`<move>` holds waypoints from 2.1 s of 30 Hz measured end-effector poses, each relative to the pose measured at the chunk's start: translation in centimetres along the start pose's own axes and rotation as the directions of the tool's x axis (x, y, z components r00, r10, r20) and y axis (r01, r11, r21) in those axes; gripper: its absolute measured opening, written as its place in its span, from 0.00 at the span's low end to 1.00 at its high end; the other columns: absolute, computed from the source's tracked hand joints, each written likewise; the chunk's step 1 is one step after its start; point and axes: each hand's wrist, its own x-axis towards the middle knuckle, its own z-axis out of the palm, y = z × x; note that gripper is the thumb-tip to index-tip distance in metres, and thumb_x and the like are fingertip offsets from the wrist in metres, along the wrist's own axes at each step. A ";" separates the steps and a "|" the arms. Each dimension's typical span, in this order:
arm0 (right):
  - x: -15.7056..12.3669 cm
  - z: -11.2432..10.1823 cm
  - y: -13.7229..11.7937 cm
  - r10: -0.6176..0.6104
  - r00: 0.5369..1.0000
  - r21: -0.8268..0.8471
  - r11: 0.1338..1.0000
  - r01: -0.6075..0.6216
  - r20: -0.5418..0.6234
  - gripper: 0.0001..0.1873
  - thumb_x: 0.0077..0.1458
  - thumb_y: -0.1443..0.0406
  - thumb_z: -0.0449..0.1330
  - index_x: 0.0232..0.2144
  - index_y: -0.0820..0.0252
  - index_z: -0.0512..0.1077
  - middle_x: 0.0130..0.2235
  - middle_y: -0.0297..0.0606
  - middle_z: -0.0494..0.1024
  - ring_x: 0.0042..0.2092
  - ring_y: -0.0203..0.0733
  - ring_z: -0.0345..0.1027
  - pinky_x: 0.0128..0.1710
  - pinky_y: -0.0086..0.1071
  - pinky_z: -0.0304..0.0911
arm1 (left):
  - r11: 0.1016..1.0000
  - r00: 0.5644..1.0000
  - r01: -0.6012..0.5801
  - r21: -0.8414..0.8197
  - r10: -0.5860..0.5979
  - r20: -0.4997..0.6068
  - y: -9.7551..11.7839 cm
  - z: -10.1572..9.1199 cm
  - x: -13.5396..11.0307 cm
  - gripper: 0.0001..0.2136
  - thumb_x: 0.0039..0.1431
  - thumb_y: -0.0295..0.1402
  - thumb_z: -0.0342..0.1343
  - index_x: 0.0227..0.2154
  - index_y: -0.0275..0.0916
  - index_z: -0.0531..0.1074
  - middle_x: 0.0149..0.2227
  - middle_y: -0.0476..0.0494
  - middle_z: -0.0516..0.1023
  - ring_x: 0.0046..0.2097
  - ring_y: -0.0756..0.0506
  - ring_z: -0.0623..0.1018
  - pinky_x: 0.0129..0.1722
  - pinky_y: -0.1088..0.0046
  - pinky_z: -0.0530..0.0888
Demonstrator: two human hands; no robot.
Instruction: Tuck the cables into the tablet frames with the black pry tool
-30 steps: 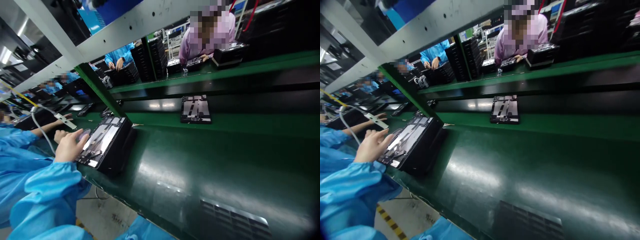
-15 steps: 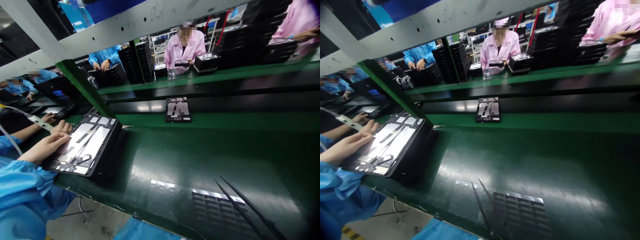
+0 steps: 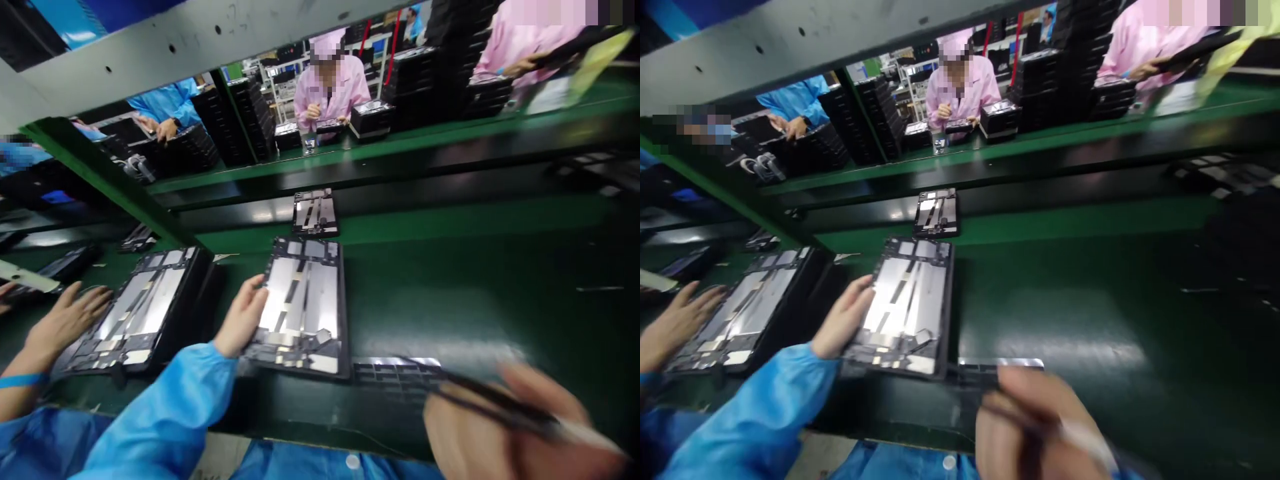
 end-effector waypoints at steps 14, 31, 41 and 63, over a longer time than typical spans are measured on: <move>-5.0 4.8 7.3 0.651 0.675 0.337 0.585 -0.738 0.347 0.21 0.68 0.55 0.47 0.59 0.51 0.66 0.54 0.40 0.78 0.57 0.51 0.70 0.53 0.43 0.70 | 0.958 0.867 -0.264 0.115 0.184 0.463 -4.8 5.6 -1.2 0.22 0.56 0.41 0.57 0.53 0.39 0.71 0.38 0.44 0.73 0.38 0.44 0.75 0.43 0.64 0.73; 1.1 4.8 3.6 0.546 0.734 0.645 0.398 -0.652 0.404 0.16 0.64 0.56 0.55 0.48 0.57 0.75 0.30 0.37 0.81 0.29 0.41 0.76 0.29 0.33 0.76 | 0.684 0.665 -0.709 0.172 0.566 0.488 -4.1 7.4 -3.6 0.10 0.69 0.35 0.49 0.38 0.41 0.76 0.35 0.47 0.77 0.37 0.49 0.78 0.38 0.75 0.74; 2.8 7.4 2.9 0.208 0.849 0.497 0.734 -0.463 0.485 0.09 0.61 0.68 0.58 0.41 0.53 0.76 0.39 0.36 0.82 0.42 0.45 0.76 0.43 0.37 0.69 | 0.977 0.849 -0.197 -0.085 0.214 0.483 -4.3 8.3 -3.9 0.05 0.58 0.33 0.58 0.32 0.38 0.76 0.26 0.51 0.72 0.24 0.52 0.67 0.24 0.79 0.64; 2.3 7.8 2.2 0.184 0.868 0.515 0.742 -0.430 0.460 0.14 0.55 0.76 0.59 0.41 0.54 0.71 0.33 0.33 0.79 0.39 0.44 0.72 0.43 0.39 0.63 | 0.842 0.771 -0.516 0.157 0.376 0.513 -3.9 7.1 -4.9 0.03 0.61 0.28 0.57 0.34 0.42 0.75 0.30 0.52 0.71 0.28 0.52 0.69 0.29 0.79 0.66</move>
